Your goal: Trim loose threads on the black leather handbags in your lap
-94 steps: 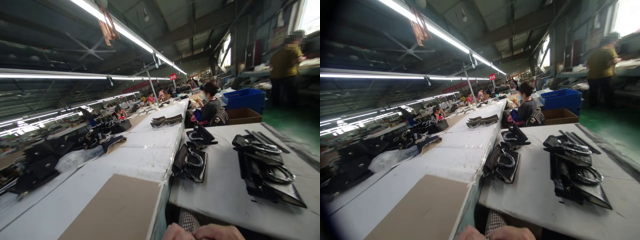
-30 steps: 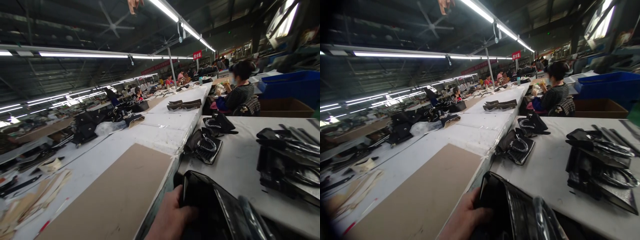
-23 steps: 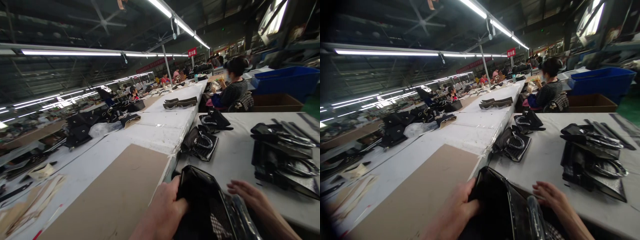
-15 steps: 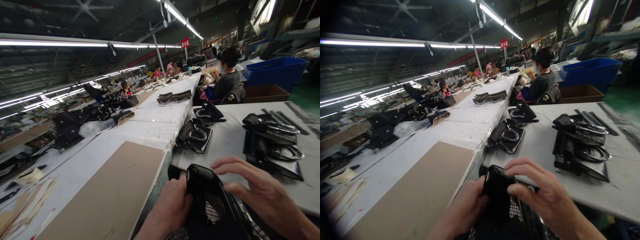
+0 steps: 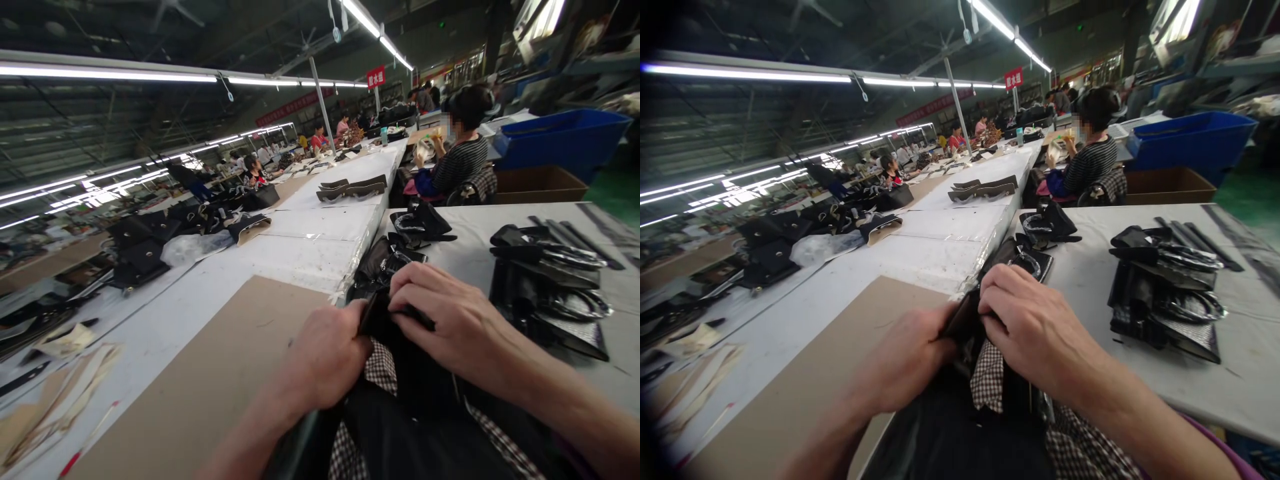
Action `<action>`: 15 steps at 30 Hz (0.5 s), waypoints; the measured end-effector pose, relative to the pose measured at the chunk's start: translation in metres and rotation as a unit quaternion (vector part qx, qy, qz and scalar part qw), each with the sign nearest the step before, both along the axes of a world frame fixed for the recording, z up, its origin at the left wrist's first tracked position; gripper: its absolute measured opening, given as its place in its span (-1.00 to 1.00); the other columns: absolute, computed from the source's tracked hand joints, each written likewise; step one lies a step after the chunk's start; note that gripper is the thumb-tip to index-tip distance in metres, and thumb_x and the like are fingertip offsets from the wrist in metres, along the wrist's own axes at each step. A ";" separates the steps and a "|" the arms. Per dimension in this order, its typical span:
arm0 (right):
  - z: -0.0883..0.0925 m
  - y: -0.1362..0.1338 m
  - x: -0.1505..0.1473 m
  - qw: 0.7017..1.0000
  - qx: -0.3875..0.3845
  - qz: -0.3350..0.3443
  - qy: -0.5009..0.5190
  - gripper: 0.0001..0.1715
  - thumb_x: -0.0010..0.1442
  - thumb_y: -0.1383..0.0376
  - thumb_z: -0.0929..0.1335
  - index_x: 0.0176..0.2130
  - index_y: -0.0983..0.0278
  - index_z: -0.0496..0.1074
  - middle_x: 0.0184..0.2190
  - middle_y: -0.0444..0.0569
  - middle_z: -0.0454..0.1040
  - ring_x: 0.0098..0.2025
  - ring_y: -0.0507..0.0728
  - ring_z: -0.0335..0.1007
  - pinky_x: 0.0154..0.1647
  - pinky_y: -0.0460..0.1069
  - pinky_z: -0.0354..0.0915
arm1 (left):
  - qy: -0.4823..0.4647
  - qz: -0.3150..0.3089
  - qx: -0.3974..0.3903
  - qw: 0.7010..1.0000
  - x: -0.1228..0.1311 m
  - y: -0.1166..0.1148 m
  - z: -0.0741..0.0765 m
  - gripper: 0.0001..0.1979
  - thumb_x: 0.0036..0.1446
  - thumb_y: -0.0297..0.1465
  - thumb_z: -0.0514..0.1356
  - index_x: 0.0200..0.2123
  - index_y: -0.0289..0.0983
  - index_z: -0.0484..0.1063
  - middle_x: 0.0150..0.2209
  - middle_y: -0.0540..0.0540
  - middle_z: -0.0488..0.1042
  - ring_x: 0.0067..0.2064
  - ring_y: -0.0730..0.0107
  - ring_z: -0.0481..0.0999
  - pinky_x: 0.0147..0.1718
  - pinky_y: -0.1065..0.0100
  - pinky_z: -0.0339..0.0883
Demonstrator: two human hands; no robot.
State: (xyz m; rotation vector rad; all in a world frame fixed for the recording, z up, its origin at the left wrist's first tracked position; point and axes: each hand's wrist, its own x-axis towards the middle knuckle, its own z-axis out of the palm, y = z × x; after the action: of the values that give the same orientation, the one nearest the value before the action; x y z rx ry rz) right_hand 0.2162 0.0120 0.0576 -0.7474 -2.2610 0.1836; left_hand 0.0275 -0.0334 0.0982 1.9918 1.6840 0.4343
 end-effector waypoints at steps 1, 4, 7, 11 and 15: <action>0.009 -0.001 0.001 1.000 0.007 0.007 0.022 -0.87 0.25 0.43 0.27 -0.33 0.27 0.37 -0.23 -0.04 0.37 -0.16 0.12 0.30 -0.16 0.01 0.27 | 0.000 -0.013 0.004 1.000 -0.002 -0.001 0.011 -0.78 -0.06 -0.56 0.05 -0.38 -0.22 0.44 -0.46 0.00 0.48 -0.44 0.35 0.40 -0.49 0.43 0.06; 0.015 -0.006 0.003 0.999 -0.008 0.015 0.041 -0.86 0.25 0.41 0.29 -0.35 0.25 0.38 -0.23 -0.06 0.39 -0.16 0.10 0.32 -0.14 -0.01 0.25 | -0.013 -0.043 -0.029 0.999 -0.006 -0.003 0.019 -0.86 -0.04 -0.52 0.06 -0.45 -0.21 0.39 -0.48 0.04 0.42 -0.45 0.39 0.34 -0.52 0.44 0.02; -0.015 -0.007 0.007 0.995 -0.096 0.015 0.002 -0.86 0.23 0.42 0.31 -0.38 0.25 0.39 -0.21 -0.06 0.39 -0.16 0.09 0.34 -0.15 -0.01 0.27 | -0.039 -0.046 -0.111 0.992 -0.005 -0.001 -0.016 -0.92 -0.11 -0.49 0.11 -0.48 -0.23 0.38 -0.49 0.03 0.39 -0.45 0.38 0.32 -0.54 0.42 0.00; -0.066 0.004 0.010 0.972 -0.233 -0.005 0.001 -0.83 0.20 0.36 0.36 -0.45 0.25 0.41 -0.27 -0.10 0.42 -0.21 0.08 0.38 -0.16 -0.02 0.28 | -0.105 -0.030 -0.167 0.980 -0.003 0.008 -0.076 -0.88 -0.15 -0.50 0.11 -0.47 -0.27 0.41 -0.48 0.01 0.40 -0.41 0.35 0.34 -0.52 0.42 0.05; -0.076 0.017 0.009 0.955 -0.295 -0.004 0.022 -0.79 0.20 0.28 0.36 -0.47 0.25 0.42 -0.23 -0.09 0.43 -0.24 0.07 0.40 -0.15 -0.01 0.30 | -0.127 -0.041 -0.165 0.977 -0.006 0.009 -0.088 -0.82 -0.06 -0.42 0.17 -0.31 -0.27 0.47 -0.41 0.02 0.45 -0.36 0.32 0.40 -0.48 0.43 0.11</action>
State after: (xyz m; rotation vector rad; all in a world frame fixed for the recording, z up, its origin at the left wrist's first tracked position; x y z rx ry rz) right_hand 0.2250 0.0292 -0.0183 -1.0376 -2.1693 0.8898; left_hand 0.0212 -0.0247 0.0097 1.6794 1.4084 0.3378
